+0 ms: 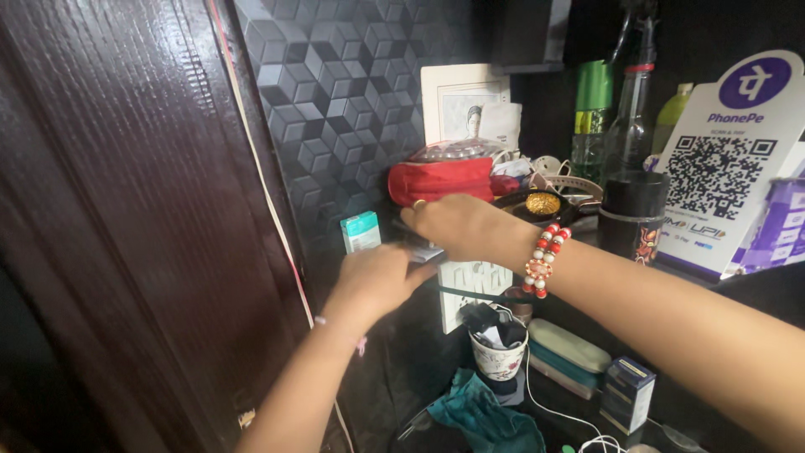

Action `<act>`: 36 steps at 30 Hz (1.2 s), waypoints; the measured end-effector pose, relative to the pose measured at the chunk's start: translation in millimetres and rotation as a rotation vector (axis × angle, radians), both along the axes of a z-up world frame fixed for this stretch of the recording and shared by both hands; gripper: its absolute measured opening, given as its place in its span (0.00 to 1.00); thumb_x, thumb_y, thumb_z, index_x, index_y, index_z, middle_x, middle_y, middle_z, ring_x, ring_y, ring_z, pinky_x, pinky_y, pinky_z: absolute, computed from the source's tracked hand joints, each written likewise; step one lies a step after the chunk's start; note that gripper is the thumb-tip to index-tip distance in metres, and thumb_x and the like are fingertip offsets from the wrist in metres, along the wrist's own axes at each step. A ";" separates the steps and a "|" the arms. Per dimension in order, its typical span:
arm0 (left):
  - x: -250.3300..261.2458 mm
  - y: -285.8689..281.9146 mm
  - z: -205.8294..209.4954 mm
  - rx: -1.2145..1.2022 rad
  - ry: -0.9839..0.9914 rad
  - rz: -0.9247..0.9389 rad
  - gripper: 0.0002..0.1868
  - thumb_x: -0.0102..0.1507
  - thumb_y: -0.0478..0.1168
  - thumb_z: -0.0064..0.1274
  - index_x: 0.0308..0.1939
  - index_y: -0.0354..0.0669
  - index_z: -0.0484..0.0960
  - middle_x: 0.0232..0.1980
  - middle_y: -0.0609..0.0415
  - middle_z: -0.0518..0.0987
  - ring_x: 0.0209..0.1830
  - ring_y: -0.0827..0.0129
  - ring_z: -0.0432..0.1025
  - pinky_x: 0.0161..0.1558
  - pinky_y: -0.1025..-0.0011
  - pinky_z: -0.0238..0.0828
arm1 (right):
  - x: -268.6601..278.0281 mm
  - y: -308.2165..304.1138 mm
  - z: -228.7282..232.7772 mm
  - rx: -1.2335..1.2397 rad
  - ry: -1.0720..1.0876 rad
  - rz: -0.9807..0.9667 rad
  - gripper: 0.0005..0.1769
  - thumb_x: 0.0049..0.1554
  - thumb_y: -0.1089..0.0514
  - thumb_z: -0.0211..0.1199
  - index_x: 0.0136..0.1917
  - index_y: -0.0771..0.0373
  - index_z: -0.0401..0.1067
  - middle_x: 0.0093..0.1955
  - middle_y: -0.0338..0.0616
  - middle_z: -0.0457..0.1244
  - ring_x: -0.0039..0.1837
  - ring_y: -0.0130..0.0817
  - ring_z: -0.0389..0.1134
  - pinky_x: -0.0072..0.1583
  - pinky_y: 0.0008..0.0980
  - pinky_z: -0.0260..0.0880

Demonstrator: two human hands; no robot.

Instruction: The person cleans a container, a small box, and other vanity items with a cloth and organizes them on a glass shelf.

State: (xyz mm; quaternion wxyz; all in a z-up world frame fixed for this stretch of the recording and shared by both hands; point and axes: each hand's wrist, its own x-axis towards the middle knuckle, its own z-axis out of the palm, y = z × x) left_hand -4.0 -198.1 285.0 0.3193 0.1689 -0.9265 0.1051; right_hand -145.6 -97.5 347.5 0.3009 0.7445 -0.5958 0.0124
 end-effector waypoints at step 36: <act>-40.3 -42.5 -26.3 -0.126 0.327 -0.245 0.05 0.57 0.29 0.48 0.29 0.35 0.81 0.32 0.36 0.79 0.37 0.42 0.76 0.37 0.50 0.72 | -8.0 -0.6 5.4 -0.019 -0.030 0.011 0.24 0.45 0.70 0.64 0.57 0.67 0.68 0.50 0.56 0.68 0.50 0.53 0.73 0.47 0.49 0.72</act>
